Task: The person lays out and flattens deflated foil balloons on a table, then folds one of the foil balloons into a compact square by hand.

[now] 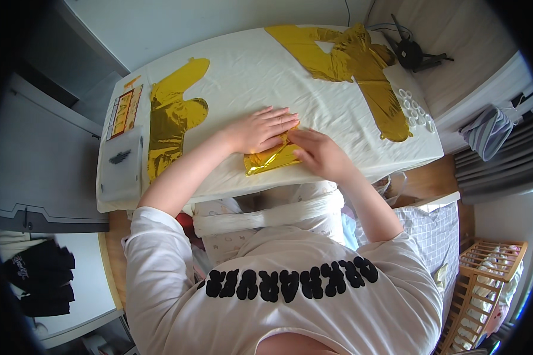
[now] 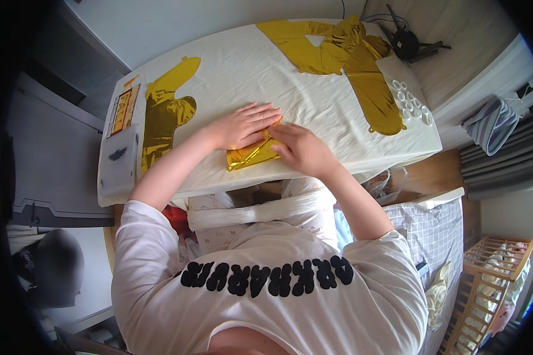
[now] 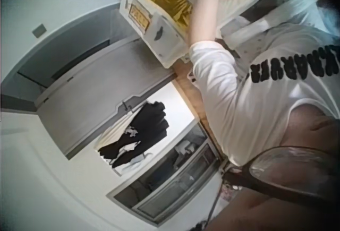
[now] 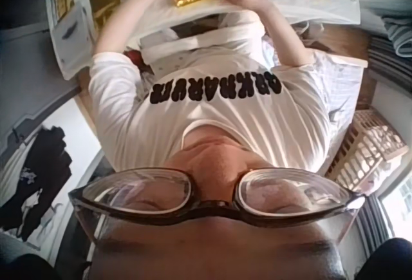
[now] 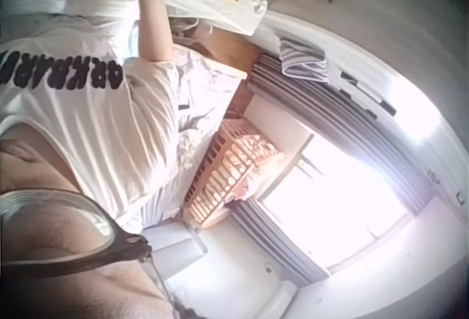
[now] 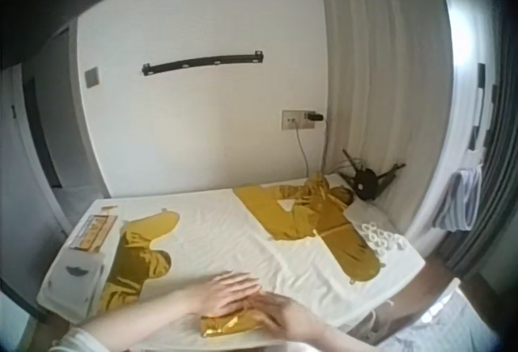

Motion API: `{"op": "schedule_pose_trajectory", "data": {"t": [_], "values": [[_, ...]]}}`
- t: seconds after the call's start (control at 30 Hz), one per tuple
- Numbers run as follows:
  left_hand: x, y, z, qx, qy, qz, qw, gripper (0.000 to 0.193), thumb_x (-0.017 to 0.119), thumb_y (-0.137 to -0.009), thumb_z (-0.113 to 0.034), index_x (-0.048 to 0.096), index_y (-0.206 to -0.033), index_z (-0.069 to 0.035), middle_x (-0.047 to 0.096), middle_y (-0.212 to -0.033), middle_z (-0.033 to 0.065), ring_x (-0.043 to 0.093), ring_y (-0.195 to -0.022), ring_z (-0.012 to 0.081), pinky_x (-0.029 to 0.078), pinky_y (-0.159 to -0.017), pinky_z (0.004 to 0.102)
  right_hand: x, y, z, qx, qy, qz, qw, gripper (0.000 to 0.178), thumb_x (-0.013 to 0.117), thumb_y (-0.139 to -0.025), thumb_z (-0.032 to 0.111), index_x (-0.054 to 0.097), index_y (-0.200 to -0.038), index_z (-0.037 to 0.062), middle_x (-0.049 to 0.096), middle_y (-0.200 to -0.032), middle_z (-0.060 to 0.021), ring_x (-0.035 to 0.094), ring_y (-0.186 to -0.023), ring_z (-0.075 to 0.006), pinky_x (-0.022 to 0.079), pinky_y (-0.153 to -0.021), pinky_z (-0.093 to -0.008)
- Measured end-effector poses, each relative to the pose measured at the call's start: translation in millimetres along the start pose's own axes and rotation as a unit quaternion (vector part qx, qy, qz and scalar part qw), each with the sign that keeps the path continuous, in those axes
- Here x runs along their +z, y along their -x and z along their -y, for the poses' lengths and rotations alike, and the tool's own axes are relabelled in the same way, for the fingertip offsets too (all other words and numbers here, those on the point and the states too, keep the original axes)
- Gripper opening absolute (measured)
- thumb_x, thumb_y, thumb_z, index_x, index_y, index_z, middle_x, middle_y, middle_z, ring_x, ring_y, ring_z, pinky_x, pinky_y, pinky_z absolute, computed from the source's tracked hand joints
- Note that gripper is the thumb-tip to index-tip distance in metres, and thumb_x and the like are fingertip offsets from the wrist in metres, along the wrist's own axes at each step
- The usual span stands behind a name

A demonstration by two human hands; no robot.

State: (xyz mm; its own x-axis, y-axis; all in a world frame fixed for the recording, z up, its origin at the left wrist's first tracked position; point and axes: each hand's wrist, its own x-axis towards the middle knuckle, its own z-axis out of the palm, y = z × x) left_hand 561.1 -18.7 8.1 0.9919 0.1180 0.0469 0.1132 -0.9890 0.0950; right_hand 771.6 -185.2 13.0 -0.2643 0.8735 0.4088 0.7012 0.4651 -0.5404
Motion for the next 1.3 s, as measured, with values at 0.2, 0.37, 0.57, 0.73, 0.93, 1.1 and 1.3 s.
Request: {"op": "schedule_pose_trajectory", "data": {"t": [0.2, 0.37, 0.57, 0.73, 0.93, 1.1, 1.3], "values": [[12.0, 5.2, -31.4, -0.142, 0.035, -0.007, 0.989, 0.064, 0.041, -0.109, -0.044, 0.028, -0.164, -0.013, 0.025, -0.171, 0.0064, 0.021, -0.158, 0.0314, 0.018, -0.128, 0.0532, -17.7, 12.4, -3.7, 0.073, -0.133, -0.129, 0.980, 0.032, 0.060, -0.096, 0.007, 0.068, -0.125, -0.0017, 0.068, -0.125, -0.0208, 0.064, -0.118, -0.0405, 0.051, -0.102, -0.0438], [24.6, 3.3, -69.5, -0.288, 0.026, -0.064, 0.955, 0.064, 0.037, -0.110, -0.044, 0.028, -0.163, -0.011, 0.026, -0.171, 0.0080, 0.021, -0.157, 0.0350, 0.017, -0.127, 0.0574, -5.9, 27.9, 28.0, -0.118, 0.028, -0.025, 0.992, 0.039, 0.069, -0.077, 0.001, 0.071, -0.116, 0.0048, 0.067, -0.125, -0.0146, 0.065, -0.117, -0.0355, 0.052, -0.103, -0.0444], [35.8, -1.9, -81.0, -0.336, 0.005, -0.123, 0.934, 0.063, 0.038, -0.109, -0.043, 0.032, -0.162, -0.010, 0.032, -0.169, 0.0076, 0.023, -0.157, 0.0348, 0.017, -0.127, 0.0579, 3.3, 30.8, 22.6, -0.103, 0.044, -0.002, 0.994, 0.040, 0.078, -0.078, 0.011, 0.072, -0.117, 0.0070, 0.069, -0.121, -0.0112, 0.066, -0.112, -0.0319, 0.051, -0.103, -0.0432], [32.8, -3.4, -76.0, -0.347, 0.015, -0.100, 0.932, 0.064, 0.035, -0.109, -0.043, 0.028, -0.163, -0.010, 0.028, -0.170, 0.0068, 0.020, -0.158, 0.0339, 0.014, -0.128, 0.0568, -1.7, 22.1, 22.2, -0.095, 0.017, -0.012, 0.995, 0.034, 0.081, -0.079, 0.013, 0.075, -0.112, 0.0072, 0.071, -0.112, -0.0109, 0.067, -0.108, -0.0323, 0.053, -0.097, -0.0428], [21.2, -4.3, -71.1, -0.362, 0.090, -0.026, 0.927, 0.067, 0.028, -0.109, -0.045, 0.016, -0.166, -0.011, 0.016, -0.174, 0.0048, 0.008, -0.161, 0.0309, 0.005, -0.129, 0.0549, -7.9, 10.4, 20.5, -0.075, -0.050, 0.022, 0.996, 0.018, 0.079, -0.081, 0.007, 0.076, -0.099, 0.0019, 0.071, -0.115, -0.0150, 0.067, -0.108, -0.0350, 0.053, -0.095, -0.0461], [15.1, -3.3, -64.5, -0.362, 0.123, 0.023, 0.924, 0.070, 0.026, -0.109, -0.044, 0.009, -0.167, -0.010, 0.010, -0.175, 0.0048, 0.003, -0.161, 0.0303, 0.002, -0.129, 0.0533, -1.4, 0.4, 11.2, -0.148, -0.102, -0.044, 0.983, 0.016, 0.075, -0.083, 0.006, 0.074, -0.097, -0.0013, 0.071, -0.094, -0.0163, 0.068, -0.093, -0.0348, 0.055, -0.083, -0.0426], [7.4, 6.5, -58.1, -0.314, 0.236, -0.044, 0.919, 0.067, 0.034, -0.110, -0.043, 0.014, -0.167, -0.015, 0.007, -0.176, 0.0048, -0.003, -0.162, 0.0306, -0.001, -0.128, 0.0537, 4.2, 4.5, 11.9, -0.019, -0.065, -0.023, 0.997, 0.012, 0.071, -0.090, 0.011, 0.070, -0.089, -0.0017, 0.068, -0.081, -0.0180, 0.065, -0.075, -0.0355, 0.051, -0.069, -0.0435]]}}
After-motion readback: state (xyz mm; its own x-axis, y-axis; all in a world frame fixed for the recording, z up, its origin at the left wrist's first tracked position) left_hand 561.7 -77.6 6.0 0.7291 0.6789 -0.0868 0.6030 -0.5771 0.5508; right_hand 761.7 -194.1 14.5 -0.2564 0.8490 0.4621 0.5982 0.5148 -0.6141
